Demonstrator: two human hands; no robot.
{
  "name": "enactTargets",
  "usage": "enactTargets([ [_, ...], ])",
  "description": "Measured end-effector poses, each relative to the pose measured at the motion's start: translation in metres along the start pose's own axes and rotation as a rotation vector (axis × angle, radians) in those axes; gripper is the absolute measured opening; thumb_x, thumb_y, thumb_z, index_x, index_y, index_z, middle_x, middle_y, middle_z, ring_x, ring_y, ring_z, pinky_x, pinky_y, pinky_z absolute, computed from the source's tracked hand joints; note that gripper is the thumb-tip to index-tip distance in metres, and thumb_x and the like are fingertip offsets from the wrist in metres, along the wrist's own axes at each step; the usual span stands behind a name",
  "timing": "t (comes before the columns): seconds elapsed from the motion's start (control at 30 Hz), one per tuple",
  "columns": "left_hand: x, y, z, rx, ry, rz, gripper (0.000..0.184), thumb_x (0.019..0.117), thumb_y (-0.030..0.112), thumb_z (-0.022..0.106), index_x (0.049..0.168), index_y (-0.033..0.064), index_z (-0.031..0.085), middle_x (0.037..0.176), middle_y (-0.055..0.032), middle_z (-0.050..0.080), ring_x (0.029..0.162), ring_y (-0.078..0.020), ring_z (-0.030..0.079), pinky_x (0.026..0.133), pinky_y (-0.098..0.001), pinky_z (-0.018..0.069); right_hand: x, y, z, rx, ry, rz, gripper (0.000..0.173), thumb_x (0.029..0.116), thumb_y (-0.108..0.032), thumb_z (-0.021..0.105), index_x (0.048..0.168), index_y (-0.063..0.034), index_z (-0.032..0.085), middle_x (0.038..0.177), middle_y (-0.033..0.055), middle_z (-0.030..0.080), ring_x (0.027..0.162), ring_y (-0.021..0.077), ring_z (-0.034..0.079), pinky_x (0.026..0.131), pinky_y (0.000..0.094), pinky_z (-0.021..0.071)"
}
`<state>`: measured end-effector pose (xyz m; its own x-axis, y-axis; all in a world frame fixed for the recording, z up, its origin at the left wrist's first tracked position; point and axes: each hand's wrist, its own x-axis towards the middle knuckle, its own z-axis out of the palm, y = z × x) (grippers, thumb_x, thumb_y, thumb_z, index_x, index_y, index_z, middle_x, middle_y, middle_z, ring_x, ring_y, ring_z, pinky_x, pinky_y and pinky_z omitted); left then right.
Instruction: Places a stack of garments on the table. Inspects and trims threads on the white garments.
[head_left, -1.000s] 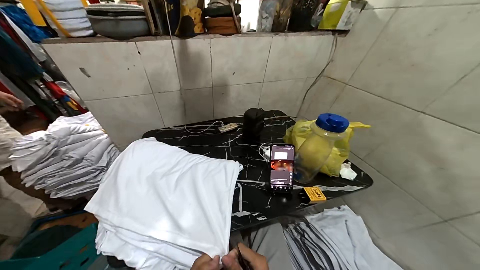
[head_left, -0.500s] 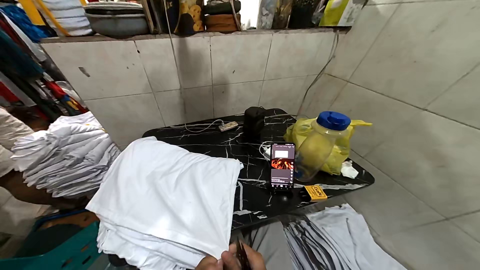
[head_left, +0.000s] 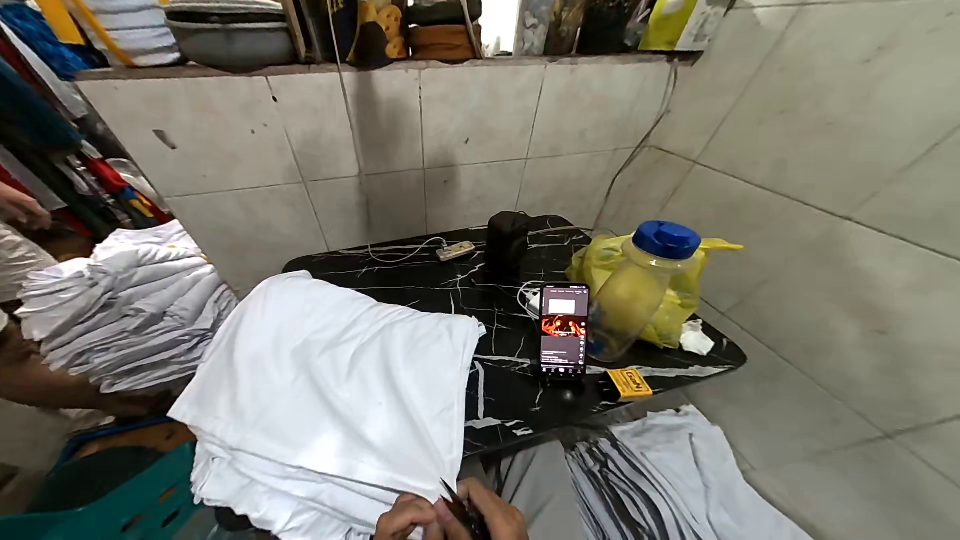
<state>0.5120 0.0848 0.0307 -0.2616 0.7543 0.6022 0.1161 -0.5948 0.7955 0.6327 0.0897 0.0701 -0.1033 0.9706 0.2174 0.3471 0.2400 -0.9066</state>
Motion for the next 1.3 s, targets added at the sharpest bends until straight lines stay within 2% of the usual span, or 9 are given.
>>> enactTargets([
  [0.1, 0.002, 0.003, 0.001, -0.001, 0.036, -0.022, 0.019, 0.0972, 0.008, 0.066, 0.11, 0.021, 0.065, 0.101, 0.0131, 0.069, 0.091, 0.0028, 0.067, 0.083, -0.0171, 0.0575, 0.0, 0.004, 0.001, 0.139, -0.003, 0.004, 0.025, 0.1006, -0.016, 0.064, 0.092, 0.0075, 0.066, 0.071, 0.0125, 0.063, 0.06, 0.0126, 0.059, 0.058, 0.0268, 0.0507],
  [0.23, 0.006, 0.007, 0.003, 0.005, 0.046, -0.073, 0.022, 0.0951, 0.0, 0.066, 0.109, 0.0167, 0.063, 0.098, 0.0086, 0.071, 0.08, -0.0001, 0.069, 0.072, -0.0184, 0.0606, -0.002, 0.006, 0.0, 0.161, -0.028, -0.017, 0.021, 0.1025, -0.011, 0.059, 0.093, 0.0072, 0.064, 0.071, 0.0117, 0.06, 0.059, 0.0111, 0.055, 0.056, 0.0253, 0.0475],
  [0.37, 0.005, 0.003, 0.0, 0.069, -0.102, -0.078, 0.017, 0.1005, 0.01, 0.064, 0.117, 0.0134, 0.063, 0.109, 0.0056, 0.068, 0.099, 0.0022, 0.067, 0.086, -0.019, 0.0598, -0.002, 0.009, -0.007, 0.128, -0.04, -0.023, 0.018, 0.1003, -0.006, 0.057, 0.092, 0.0086, 0.064, 0.07, 0.0127, 0.059, 0.059, 0.0122, 0.054, 0.056, 0.0261, 0.0464],
  [0.5, 0.007, -0.001, -0.002, 0.19, -0.249, 0.012, 0.023, 0.0999, 0.017, 0.064, 0.12, 0.0084, 0.07, 0.099, -0.0081, 0.056, 0.087, -0.0025, 0.057, 0.08, -0.0123, 0.0516, -0.002, 0.01, -0.013, 0.036, -0.019, -0.053, 0.015, 0.0952, -0.006, 0.063, 0.089, 0.0073, 0.065, 0.071, 0.0143, 0.062, 0.061, 0.0155, 0.058, 0.058, 0.0285, 0.0499],
  [0.63, 0.008, -0.006, -0.004, 0.264, -0.251, 0.119, 0.017, 0.0969, 0.019, 0.068, 0.112, 0.0128, 0.074, 0.102, -0.0061, 0.065, 0.09, -0.0033, 0.06, 0.085, -0.0127, 0.0501, -0.004, -0.002, -0.021, -0.074, -0.03, -0.077, 0.013, 0.089, -0.005, 0.069, 0.088, 0.0084, 0.067, 0.076, 0.0187, 0.067, 0.067, 0.0225, 0.065, 0.064, 0.0345, 0.0546],
  [0.83, 0.012, -0.007, -0.009, 0.202, -0.187, 0.152, 0.009, 0.0949, 0.015, 0.073, 0.103, 0.0148, 0.078, 0.096, -0.0002, 0.069, 0.085, -0.001, 0.063, 0.082, -0.0137, 0.0532, -0.004, 0.003, -0.032, 0.02, -0.069, -0.107, 0.011, 0.0904, -0.004, 0.07, 0.092, 0.0074, 0.069, 0.078, 0.0164, 0.068, 0.067, 0.0156, 0.062, 0.063, 0.027, 0.0516],
  [1.0, 0.01, -0.008, -0.011, 0.164, -0.088, 0.065, 0.003, 0.0938, 0.013, 0.073, 0.096, 0.0113, 0.074, 0.088, 0.0011, 0.065, 0.077, 0.0004, 0.063, 0.072, -0.0134, 0.0554, 0.001, 0.013, -0.044, -0.087, -0.051, -0.131, 0.038, 0.0921, -0.029, 0.078, 0.113, 0.0022, 0.073, 0.1, 0.0159, 0.075, 0.084, 0.0177, 0.071, 0.076, 0.0339, 0.0598],
  [1.13, 0.009, -0.005, -0.013, 0.092, -0.071, -0.033, 0.001, 0.0961, 0.014, 0.07, 0.097, 0.014, 0.068, 0.091, 0.0055, 0.065, 0.078, 0.0038, 0.065, 0.07, -0.0143, 0.0589, 0.004, 0.02, -0.049, -0.177, -0.059, -0.213, 0.036, 0.0941, -0.031, 0.075, 0.11, 0.0014, 0.073, 0.088, 0.0151, 0.071, 0.071, 0.0194, 0.066, 0.064, 0.0344, 0.0557],
  [1.3, 0.009, 0.002, -0.015, 0.03, -0.105, -0.112, 0.004, 0.0986, 0.02, 0.068, 0.097, 0.0168, 0.067, 0.096, 0.0074, 0.064, 0.081, 0.0048, 0.065, 0.073, -0.0147, 0.0591, 0.005, 0.021, -0.042, -0.175, -0.114, -0.3, 0.031, 0.0949, -0.028, 0.075, 0.102, 0.0025, 0.072, 0.084, 0.0145, 0.073, 0.068, 0.0193, 0.067, 0.063, 0.0339, 0.0562],
])
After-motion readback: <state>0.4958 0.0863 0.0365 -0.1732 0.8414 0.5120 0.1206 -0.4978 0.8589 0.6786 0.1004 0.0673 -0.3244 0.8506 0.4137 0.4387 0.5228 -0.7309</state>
